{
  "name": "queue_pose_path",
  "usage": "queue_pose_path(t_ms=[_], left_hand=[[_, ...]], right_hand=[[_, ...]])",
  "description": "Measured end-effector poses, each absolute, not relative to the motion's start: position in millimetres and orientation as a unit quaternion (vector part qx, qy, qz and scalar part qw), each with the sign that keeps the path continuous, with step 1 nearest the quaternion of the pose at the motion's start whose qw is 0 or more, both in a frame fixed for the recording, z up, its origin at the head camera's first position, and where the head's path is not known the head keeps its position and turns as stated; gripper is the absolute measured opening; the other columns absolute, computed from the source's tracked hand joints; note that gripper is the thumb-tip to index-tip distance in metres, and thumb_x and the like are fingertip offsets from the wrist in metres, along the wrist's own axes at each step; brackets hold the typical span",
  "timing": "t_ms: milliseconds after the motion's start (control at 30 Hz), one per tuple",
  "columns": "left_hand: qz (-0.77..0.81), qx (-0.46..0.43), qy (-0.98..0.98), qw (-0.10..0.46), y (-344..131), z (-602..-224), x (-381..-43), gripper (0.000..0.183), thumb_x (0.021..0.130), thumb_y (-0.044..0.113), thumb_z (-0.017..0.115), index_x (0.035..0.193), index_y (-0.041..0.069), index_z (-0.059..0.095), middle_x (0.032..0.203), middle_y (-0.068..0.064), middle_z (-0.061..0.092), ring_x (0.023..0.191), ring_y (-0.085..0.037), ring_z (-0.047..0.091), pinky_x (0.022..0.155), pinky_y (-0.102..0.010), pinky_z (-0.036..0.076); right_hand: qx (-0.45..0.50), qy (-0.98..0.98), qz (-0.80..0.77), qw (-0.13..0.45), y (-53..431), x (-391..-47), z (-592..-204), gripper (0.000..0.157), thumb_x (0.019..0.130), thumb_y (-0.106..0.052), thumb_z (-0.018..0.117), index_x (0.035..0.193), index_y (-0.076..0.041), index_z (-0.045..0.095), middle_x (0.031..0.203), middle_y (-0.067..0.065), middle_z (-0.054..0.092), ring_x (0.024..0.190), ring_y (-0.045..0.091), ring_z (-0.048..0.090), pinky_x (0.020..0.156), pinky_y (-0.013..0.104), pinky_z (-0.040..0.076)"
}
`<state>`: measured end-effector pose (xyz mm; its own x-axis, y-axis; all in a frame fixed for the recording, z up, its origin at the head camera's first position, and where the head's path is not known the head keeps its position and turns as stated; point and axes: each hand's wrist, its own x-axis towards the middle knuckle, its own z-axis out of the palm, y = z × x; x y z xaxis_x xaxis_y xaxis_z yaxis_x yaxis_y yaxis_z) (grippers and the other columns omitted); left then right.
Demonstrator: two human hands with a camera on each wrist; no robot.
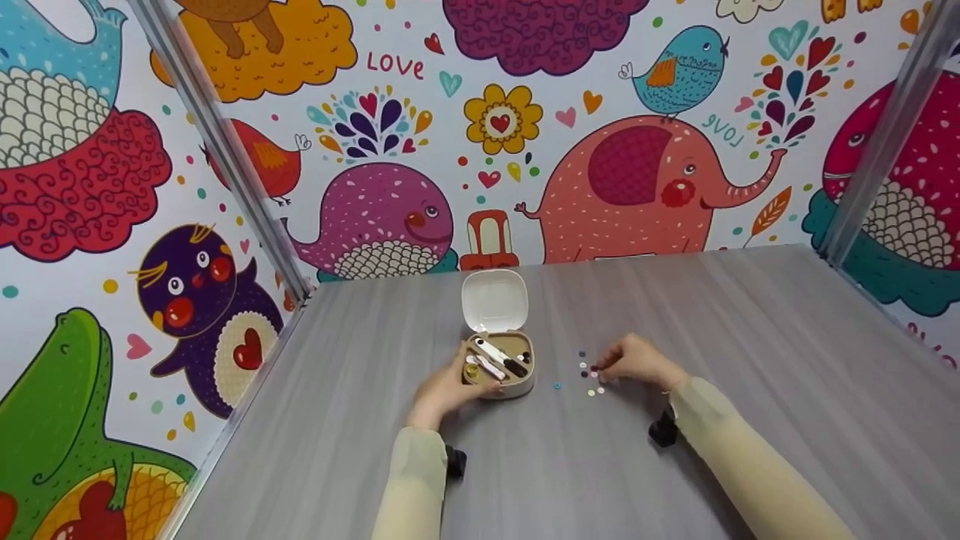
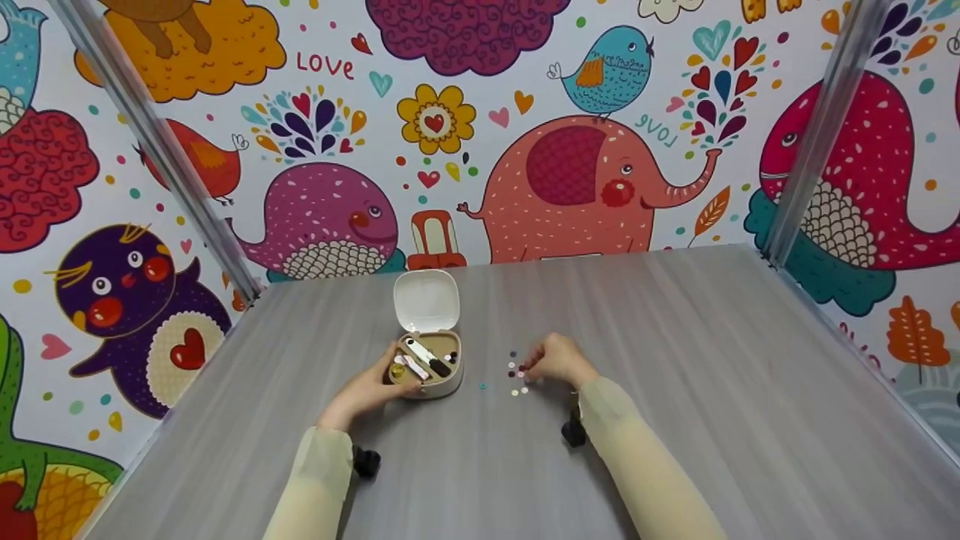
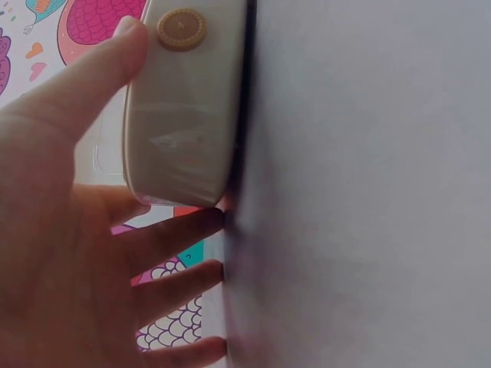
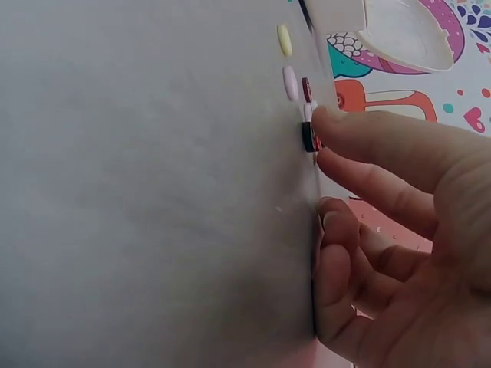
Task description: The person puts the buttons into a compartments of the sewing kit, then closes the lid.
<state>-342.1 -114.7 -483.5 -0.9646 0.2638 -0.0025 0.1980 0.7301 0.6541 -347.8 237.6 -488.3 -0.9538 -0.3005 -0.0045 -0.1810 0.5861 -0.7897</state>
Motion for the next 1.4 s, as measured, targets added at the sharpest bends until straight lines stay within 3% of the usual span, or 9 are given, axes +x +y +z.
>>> queue_pose_path(t_ms=[500, 733, 900, 1233, 1400], left_hand=[[0.342, 0.124, 0.931, 0.043, -115, -482, -340, 0.107, 0.077, 0.058, 0.072, 0.155, 0.006, 0.02, 0.141, -0.028, 0.045, 0.122, -0.043, 0.049, 0.098, -0.054, 0.04], [0.347, 0.115, 0.929, 0.053, -114, -488, -340, 0.108, 0.076, 0.06, 0.072, 0.155, 0.009, 0.02, 0.144, -0.027, 0.042, 0.125, -0.043, 0.046, 0.1, -0.055, 0.038], [0.347, 0.116, 0.929, 0.052, -114, -487, -341, 0.108, 0.076, 0.06, 0.072, 0.155, 0.009, 0.019, 0.144, -0.026, 0.042, 0.126, -0.044, 0.046, 0.101, -0.055, 0.037], [0.352, 0.124, 0.927, 0.045, -115, -483, -340, 0.108, 0.077, 0.058, 0.073, 0.155, 0.008, 0.018, 0.145, -0.025, 0.041, 0.125, -0.042, 0.047, 0.1, -0.053, 0.038], [0.352, 0.125, 0.927, 0.045, -114, -483, -341, 0.107, 0.077, 0.057, 0.073, 0.155, 0.007, 0.019, 0.143, -0.026, 0.043, 0.123, -0.042, 0.049, 0.099, -0.053, 0.04]], right_hand=[[-0.134, 0.91, -0.392, 0.01, 235, -348, -491, 0.016, 0.069, -0.002, 0.082, 0.085, -0.003, 0.079, 0.08, 0.005, 0.073, 0.068, 0.01, 0.053, 0.06, 0.027, 0.045], [-0.131, 0.907, -0.399, 0.023, 235, -346, -496, 0.011, 0.073, -0.002, 0.081, 0.083, -0.004, 0.079, 0.079, 0.003, 0.073, 0.067, 0.01, 0.056, 0.06, 0.027, 0.048], [-0.144, 0.906, -0.398, 0.01, 236, -346, -497, 0.003, 0.075, -0.004, 0.079, 0.076, -0.004, 0.076, 0.07, 0.0, 0.068, 0.061, 0.009, 0.052, 0.055, 0.024, 0.043], [-0.14, 0.894, -0.426, -0.019, 243, -351, -497, 0.01, 0.078, -0.003, 0.071, 0.071, 0.002, 0.074, 0.057, -0.007, 0.054, 0.05, 0.006, 0.041, 0.045, 0.021, 0.033], [-0.116, 0.893, -0.434, -0.026, 247, -355, -493, 0.008, 0.076, -0.005, 0.073, 0.073, 0.002, 0.075, 0.061, -0.005, 0.06, 0.053, 0.006, 0.044, 0.048, 0.022, 0.035]])
